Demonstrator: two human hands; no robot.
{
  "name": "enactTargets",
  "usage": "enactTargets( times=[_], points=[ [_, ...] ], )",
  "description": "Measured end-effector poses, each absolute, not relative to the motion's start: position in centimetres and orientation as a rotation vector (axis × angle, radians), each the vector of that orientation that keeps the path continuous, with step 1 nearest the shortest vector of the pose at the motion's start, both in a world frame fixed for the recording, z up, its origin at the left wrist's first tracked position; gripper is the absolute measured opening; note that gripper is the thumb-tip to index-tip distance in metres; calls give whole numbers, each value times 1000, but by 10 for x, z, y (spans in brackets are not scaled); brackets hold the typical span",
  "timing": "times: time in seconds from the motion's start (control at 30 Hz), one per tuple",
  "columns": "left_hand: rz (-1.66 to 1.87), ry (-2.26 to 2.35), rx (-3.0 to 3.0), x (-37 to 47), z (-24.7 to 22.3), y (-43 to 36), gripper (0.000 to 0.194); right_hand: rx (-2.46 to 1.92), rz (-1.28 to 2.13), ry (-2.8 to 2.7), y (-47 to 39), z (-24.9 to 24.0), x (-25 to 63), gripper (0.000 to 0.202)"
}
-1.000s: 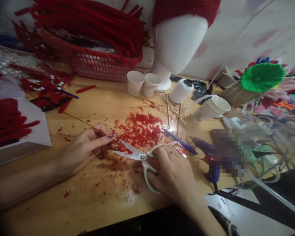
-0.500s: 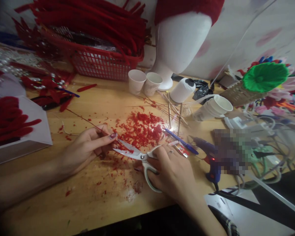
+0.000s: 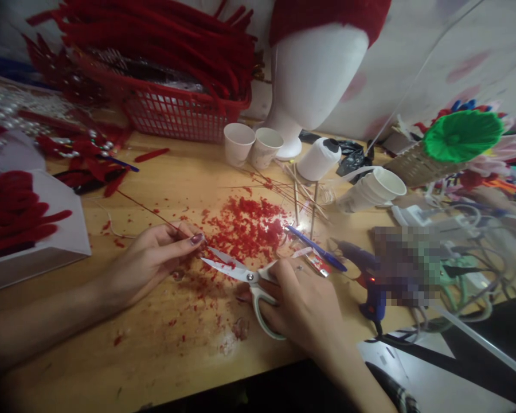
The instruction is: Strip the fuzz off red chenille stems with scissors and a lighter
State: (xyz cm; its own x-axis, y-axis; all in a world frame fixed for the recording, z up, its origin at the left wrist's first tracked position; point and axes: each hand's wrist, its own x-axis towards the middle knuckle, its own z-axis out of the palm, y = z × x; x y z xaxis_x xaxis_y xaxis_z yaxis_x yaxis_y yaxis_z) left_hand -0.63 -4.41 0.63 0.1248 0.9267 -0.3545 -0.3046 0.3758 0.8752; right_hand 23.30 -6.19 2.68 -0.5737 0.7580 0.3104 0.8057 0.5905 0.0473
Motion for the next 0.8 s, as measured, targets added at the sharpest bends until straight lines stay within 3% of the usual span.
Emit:
enactTargets(
  times=[0.8],
  points=[
    [963,1070,643,-5,9,-45,26,-1368,-191,-2609,-64,29,233,18]
  ],
)
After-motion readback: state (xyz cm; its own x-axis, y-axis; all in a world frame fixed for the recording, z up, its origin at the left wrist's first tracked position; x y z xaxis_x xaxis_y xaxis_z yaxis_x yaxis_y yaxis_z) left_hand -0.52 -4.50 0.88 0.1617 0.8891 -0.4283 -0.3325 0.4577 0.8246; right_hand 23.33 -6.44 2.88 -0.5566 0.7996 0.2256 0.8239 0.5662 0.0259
